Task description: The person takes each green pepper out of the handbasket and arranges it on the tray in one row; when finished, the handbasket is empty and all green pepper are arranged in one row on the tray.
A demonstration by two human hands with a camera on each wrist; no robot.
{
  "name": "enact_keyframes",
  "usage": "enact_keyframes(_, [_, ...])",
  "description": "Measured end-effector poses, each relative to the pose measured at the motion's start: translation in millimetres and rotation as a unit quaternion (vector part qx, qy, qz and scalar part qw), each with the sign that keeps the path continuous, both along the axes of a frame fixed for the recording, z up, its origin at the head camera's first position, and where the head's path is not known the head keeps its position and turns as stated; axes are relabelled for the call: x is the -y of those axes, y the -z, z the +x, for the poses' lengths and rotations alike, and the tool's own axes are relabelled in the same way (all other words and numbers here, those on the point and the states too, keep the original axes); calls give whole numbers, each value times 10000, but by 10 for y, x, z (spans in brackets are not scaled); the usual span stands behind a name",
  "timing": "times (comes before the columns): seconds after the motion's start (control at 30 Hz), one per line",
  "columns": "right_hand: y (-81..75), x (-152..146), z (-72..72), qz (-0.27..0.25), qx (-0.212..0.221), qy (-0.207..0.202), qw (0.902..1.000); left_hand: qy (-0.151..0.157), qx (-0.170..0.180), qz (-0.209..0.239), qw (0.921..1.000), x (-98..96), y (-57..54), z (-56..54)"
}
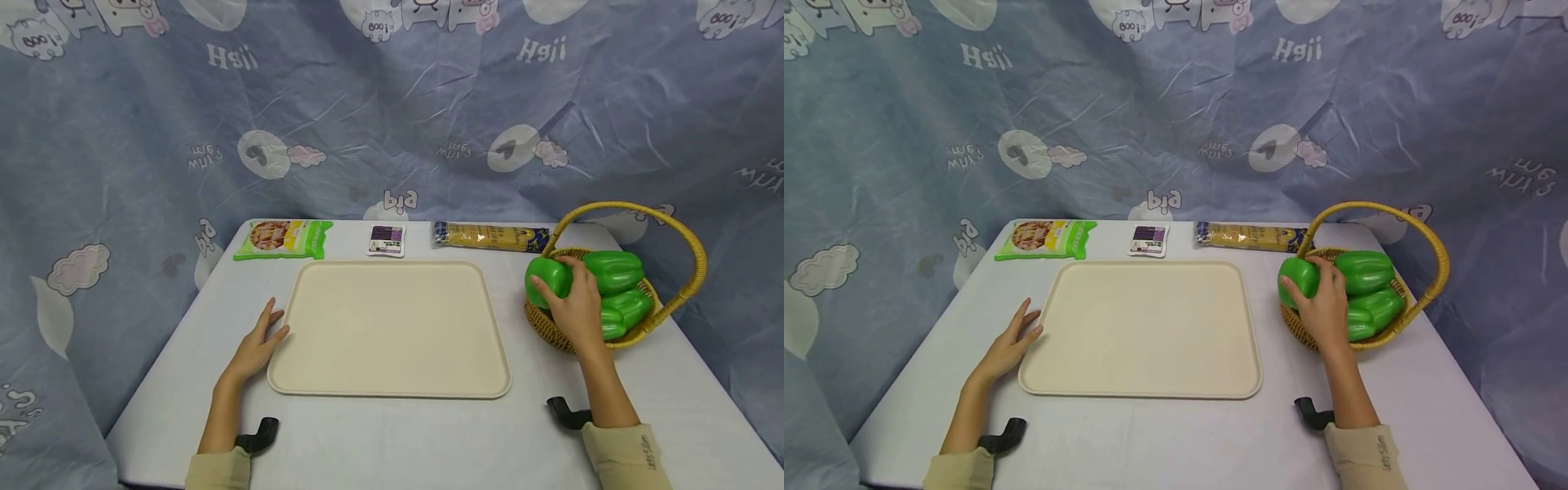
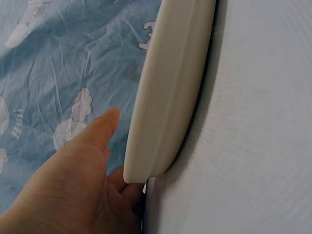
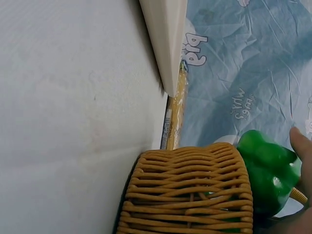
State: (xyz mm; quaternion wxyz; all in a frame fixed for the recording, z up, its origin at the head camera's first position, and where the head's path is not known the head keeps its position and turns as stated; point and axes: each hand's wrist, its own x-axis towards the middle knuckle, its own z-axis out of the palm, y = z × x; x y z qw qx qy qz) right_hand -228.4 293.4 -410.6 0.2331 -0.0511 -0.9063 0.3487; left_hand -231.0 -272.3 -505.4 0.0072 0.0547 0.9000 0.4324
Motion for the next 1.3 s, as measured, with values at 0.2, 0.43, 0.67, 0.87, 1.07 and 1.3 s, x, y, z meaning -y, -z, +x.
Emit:
enact_keyframes(0.2, [23,19,-35,-106,-508,102,9986,55,-33,10,10000,-8,-13,-2])
enact_keyframes(0.43, [42,37,-34,-342,-822,159,9959,40,-40,-34,10000,-10,-13,4])
enact_keyframes(0.67, [23,114,-16,-719,-1421,-72,9872,70,34,-198,9998,1,-9,-1])
enact_keyframes(0.87, [-41,354,20,-671,-2055,-983,9714,95,150,-411,9990,21,-3,-8])
enact_keyframes(1.07, [-212,837,113,-762,-2538,-2116,9407,85,142,-375,9992,32,7,-12])
enact_keyframes(1.3, [-318,1216,158,-878,-2333,-2360,9392,124,167,-393,9990,45,30,-19])
